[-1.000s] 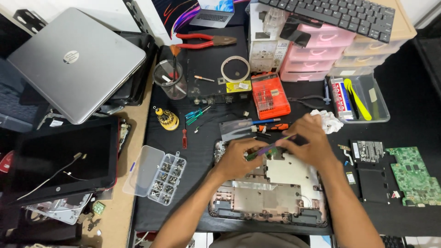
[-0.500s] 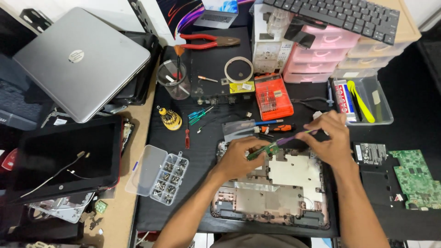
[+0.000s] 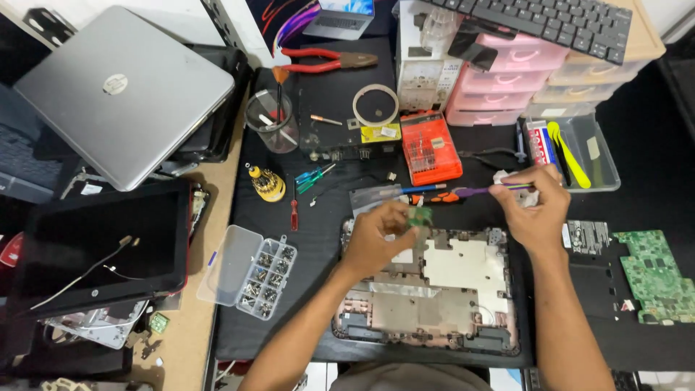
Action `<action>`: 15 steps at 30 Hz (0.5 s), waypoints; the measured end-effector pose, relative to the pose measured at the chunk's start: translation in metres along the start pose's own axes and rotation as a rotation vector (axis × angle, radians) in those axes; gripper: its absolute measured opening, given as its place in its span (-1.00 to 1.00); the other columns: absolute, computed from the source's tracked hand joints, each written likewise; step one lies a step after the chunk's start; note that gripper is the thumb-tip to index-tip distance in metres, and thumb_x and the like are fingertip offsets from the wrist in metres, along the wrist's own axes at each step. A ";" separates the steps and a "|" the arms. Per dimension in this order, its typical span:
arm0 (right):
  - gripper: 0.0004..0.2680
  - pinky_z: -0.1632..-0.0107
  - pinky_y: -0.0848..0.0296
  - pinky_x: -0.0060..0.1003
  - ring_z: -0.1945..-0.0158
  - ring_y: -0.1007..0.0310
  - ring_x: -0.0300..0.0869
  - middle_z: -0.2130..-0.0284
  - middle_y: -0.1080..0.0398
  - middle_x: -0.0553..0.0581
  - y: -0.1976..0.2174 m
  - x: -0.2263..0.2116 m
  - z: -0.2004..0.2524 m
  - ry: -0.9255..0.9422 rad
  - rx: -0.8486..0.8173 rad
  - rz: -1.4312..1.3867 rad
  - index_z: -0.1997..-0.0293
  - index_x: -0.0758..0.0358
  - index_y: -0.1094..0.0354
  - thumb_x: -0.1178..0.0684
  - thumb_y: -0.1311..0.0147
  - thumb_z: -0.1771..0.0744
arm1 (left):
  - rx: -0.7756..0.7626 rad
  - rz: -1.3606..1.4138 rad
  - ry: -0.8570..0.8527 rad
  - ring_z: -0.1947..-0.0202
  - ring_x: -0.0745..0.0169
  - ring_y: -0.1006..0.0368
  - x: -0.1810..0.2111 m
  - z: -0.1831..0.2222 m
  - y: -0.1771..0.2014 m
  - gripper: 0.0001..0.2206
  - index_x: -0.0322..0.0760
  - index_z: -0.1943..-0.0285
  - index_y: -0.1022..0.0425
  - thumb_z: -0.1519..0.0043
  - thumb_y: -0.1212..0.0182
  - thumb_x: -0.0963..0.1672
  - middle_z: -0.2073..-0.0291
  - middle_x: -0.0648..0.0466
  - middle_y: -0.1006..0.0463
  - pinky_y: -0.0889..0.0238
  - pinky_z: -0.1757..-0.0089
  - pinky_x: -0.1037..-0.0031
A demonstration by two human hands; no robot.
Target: Reinstalling internal components like the motherboard and connecting ribbon cables inside a laptop chassis.
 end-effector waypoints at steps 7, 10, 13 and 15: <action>-0.79 0.05 -0.23 -0.29 0.36 -0.30 -0.07 0.56 -0.43 0.00 -0.023 -0.026 0.003 0.122 -0.039 -0.079 0.31 0.12 -0.54 -0.16 -0.40 -0.29 | 0.191 0.428 0.181 0.38 0.23 -0.61 -0.011 -0.004 0.000 -0.48 -0.32 -0.18 -0.24 -0.07 -0.41 -0.25 0.22 -0.17 -0.63 -0.56 0.31 0.44; -0.78 0.03 -0.23 -0.29 0.35 -0.35 -0.08 0.54 -0.47 0.00 -0.033 -0.036 0.007 0.167 -0.041 -0.108 0.35 0.10 -0.54 -0.19 -0.41 -0.26 | 0.242 0.431 0.186 0.42 0.10 -0.63 -0.025 -0.008 0.004 -0.59 -0.31 -0.13 -0.35 -0.14 -0.41 -0.22 0.23 -0.25 -0.62 -0.56 0.36 0.38; -0.80 0.02 -0.20 -0.26 0.34 -0.37 -0.03 0.52 -0.46 0.05 -0.038 -0.049 0.008 0.221 -0.086 -0.072 0.35 0.10 -0.52 -0.15 -0.41 -0.24 | 0.305 0.498 0.224 0.42 0.27 -0.60 -0.045 -0.009 0.006 -0.66 -0.32 0.20 -0.30 -0.10 -0.50 -0.19 0.38 -0.08 -0.60 -0.59 0.34 0.39; -0.80 0.00 -0.17 -0.25 0.33 -0.36 -0.06 0.52 -0.46 0.02 -0.037 -0.052 0.007 0.216 -0.069 -0.043 0.35 0.10 -0.52 -0.14 -0.41 -0.27 | 0.316 0.396 0.155 0.37 0.25 -0.61 -0.053 -0.010 0.007 -0.65 -0.24 0.37 -0.30 -0.11 -0.54 -0.15 0.45 -0.09 -0.60 -0.53 0.35 0.39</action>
Point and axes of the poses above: each hand's wrist, its own z-axis away from the middle knuckle, its own y-axis out of the back of the hand, x = y × z, the point moved 3 cm from there along -z, towards the middle knuckle
